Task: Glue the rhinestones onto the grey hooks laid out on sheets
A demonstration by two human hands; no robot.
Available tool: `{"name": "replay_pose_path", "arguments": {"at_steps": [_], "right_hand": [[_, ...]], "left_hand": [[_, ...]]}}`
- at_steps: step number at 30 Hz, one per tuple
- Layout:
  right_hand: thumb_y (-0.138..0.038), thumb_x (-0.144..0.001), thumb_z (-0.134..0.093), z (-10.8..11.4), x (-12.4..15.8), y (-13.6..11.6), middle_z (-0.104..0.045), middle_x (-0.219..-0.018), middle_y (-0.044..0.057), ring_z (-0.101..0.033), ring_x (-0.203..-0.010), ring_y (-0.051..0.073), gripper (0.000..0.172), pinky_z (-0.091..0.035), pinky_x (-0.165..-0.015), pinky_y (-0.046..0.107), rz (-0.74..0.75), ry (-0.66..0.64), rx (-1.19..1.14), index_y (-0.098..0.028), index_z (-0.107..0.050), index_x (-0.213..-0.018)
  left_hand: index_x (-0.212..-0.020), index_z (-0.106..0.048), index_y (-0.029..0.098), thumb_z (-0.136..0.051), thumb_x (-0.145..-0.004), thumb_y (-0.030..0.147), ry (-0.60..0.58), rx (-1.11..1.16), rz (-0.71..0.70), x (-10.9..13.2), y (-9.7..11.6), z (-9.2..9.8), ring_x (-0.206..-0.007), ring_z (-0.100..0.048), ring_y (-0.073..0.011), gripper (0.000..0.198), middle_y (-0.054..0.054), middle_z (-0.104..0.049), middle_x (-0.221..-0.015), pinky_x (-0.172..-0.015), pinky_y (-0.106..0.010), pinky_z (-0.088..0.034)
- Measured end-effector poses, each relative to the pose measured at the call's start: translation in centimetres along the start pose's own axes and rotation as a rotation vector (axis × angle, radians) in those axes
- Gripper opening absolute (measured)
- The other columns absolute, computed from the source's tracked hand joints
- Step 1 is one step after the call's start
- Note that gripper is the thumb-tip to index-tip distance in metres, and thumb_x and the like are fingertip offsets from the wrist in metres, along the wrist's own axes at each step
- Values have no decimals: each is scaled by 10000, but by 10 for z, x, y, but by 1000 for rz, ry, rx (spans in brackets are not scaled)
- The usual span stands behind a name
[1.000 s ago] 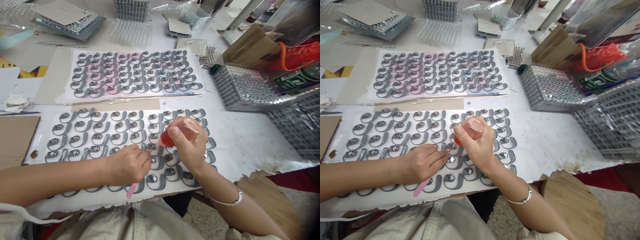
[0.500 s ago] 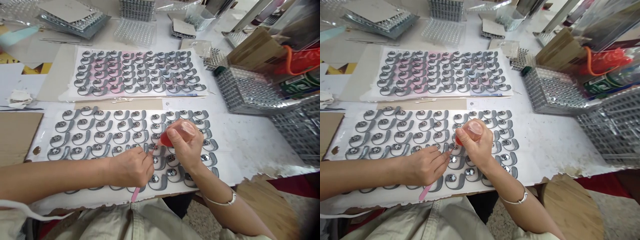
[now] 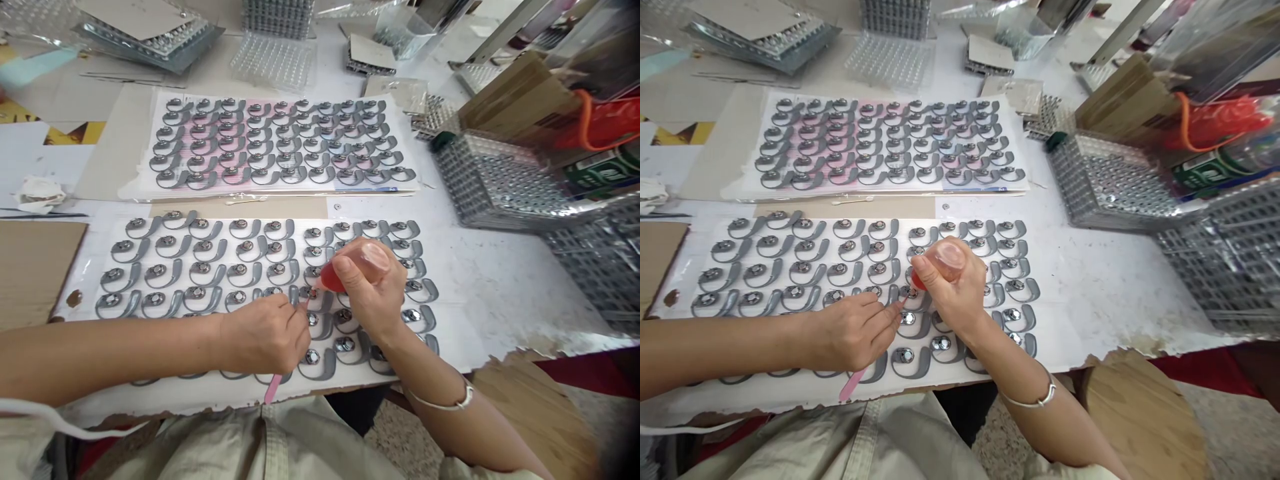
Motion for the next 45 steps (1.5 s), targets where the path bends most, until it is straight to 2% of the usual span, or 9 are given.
{"name": "replay_pose_path", "arguments": {"at_steps": [4,10,18,37,45], "right_hand": [[-431,-826,-681,-1,2,4,-584,-674,4,-599,-631,186,242,-487,-626,363,-36,-27,-56,-242,-594,-702],[-421,-840,-671,-1,3,4,-584,-667,-5,-600,-604,168,246,-483,-635,358,-32,-28,-52,-230,-591,-707],[-338,-864,-660,1,1,-2,-600,-670,-1,-576,-606,143,215,-470,-601,323,130,6,23,-206,-598,-706],[-231,-846,-679,1,0,-12,-592,-633,-18,-553,-568,109,161,-476,-545,270,301,45,30,-190,-573,-731],[-244,-855,-671,5,3,-10,-593,-644,-6,-559,-570,131,138,-479,-537,302,315,65,-6,-206,-592,-748]], "left_hand": [[-802,-699,37,-535,-811,12,-14,-12,-3,0,0,0,-541,-603,-169,166,-176,-722,-759,-470,-281,-494],[-779,-686,55,-515,-824,16,-12,-7,3,0,0,0,-549,-611,-169,181,-175,-724,-772,-478,-280,-501],[-816,-663,23,-531,-834,15,-15,5,2,1,0,-1,-558,-611,-175,134,-182,-708,-764,-484,-287,-502],[-789,-647,41,-537,-825,17,8,2,22,1,1,-2,-568,-625,-187,118,-189,-714,-782,-479,-292,-483],[-773,-652,51,-558,-816,14,22,-5,28,-1,-1,0,-553,-608,-173,110,-170,-716,-765,-483,-286,-484]]}}
Point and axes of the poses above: each hand's wrist, its own x-axis away from the middle knuckle, its own z-axis out of the back of the hand, y = z × x, the point moved 5 cm from there along -x, towards the middle knuckle
